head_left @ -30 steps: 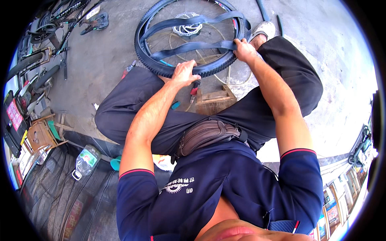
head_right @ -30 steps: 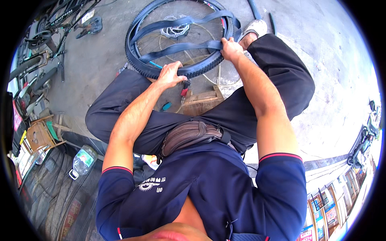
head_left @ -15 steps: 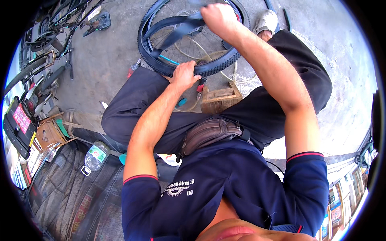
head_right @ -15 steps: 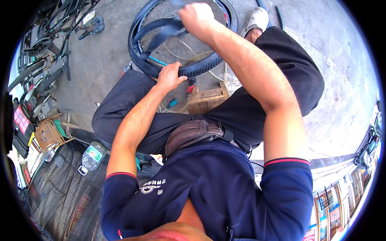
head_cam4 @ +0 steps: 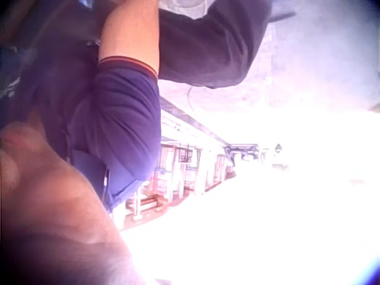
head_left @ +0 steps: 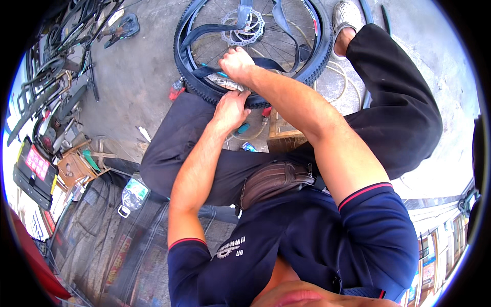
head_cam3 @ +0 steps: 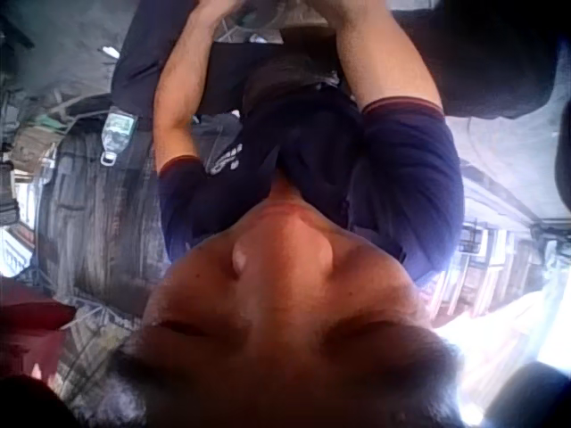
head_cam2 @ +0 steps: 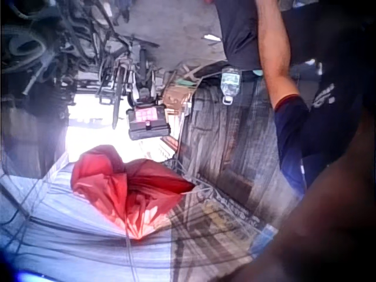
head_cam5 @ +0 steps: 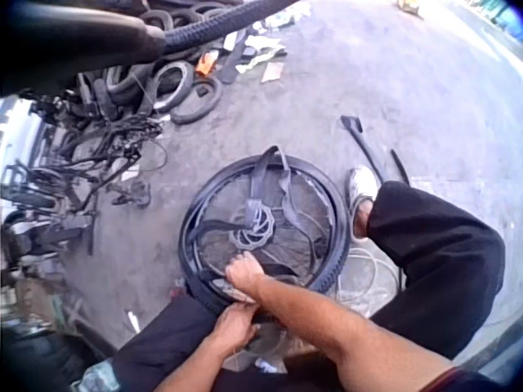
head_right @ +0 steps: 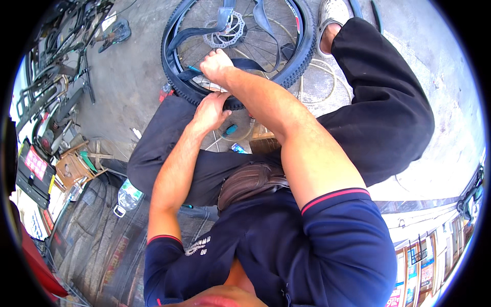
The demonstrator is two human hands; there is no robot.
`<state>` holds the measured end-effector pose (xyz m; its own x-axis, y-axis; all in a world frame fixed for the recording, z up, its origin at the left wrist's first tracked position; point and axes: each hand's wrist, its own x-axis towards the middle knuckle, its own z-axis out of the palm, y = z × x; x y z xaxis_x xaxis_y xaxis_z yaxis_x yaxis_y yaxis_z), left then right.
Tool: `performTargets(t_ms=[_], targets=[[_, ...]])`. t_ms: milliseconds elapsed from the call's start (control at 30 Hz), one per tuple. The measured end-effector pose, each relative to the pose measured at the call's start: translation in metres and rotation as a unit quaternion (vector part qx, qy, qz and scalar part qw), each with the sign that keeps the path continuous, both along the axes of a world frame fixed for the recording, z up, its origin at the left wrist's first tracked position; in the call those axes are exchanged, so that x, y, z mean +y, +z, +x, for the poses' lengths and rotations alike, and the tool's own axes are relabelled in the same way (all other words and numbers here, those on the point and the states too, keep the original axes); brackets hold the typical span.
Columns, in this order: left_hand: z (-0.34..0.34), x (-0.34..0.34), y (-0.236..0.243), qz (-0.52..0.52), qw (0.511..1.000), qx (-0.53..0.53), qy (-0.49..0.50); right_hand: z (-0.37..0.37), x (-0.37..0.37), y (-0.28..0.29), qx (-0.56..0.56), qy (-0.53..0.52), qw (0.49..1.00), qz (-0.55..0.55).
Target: The person removes an inner tube from a bicycle wheel, inspects it, and then inserts a replacement inner tube back into the tire and rim before inflating it with a pump.
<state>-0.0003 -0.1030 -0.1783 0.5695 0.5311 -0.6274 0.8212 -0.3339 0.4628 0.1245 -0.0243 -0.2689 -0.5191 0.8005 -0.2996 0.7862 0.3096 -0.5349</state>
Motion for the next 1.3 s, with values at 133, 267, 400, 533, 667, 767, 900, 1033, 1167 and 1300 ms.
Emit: performTargets(t_ms=[133, 267, 400, 533, 667, 767, 900, 1033, 1167, 1300], targets=[[0.008, 0.002, 0.002, 0.028, 1.000, 0.008, -0.012, -0.002, -0.025, -0.005, 0.142, -0.001, 0.981, -0.128], [0.013, 0.001, 0.001, 0.062, 0.998, 0.013, -0.017, -0.008, -0.036, -0.041, 0.342, -0.086, 0.843, -0.407], [0.010, 0.000, -0.003, 0.066, 0.998, 0.018, -0.014, -0.016, -0.029, -0.039, 0.237, -0.096, 0.895, -0.365], [0.011, 0.003, -0.004, 0.042, 0.999, 0.025, -0.011, -0.034, -0.021, -0.048, 0.246, -0.069, 0.888, -0.383], [0.010, 0.004, -0.005, 0.051, 0.998, 0.020, -0.013, -0.043, -0.007, -0.045, 0.211, -0.093, 0.891, -0.391], [0.009, 0.001, -0.013, 0.048, 0.998, 0.032, -0.037, -0.060, 0.000, -0.041, 0.205, -0.038, 0.926, -0.316], [-0.003, -0.009, -0.040, 0.099, 0.992, -0.075, 0.038, -0.079, 0.015, -0.031, 0.158, 0.005, 0.907, -0.390], [0.006, -0.001, -0.024, 0.056, 0.998, -0.003, -0.018, -0.090, -0.007, -0.057, 0.296, -0.185, 0.809, -0.473], [-0.001, -0.007, -0.031, 0.085, 0.996, -0.022, -0.011, -0.083, 0.009, -0.025, 0.277, -0.269, 0.760, -0.523], [0.001, -0.008, -0.033, 0.074, 0.988, -0.104, 0.086, -0.110, 0.017, -0.053, 0.283, -0.309, 0.818, -0.394]])
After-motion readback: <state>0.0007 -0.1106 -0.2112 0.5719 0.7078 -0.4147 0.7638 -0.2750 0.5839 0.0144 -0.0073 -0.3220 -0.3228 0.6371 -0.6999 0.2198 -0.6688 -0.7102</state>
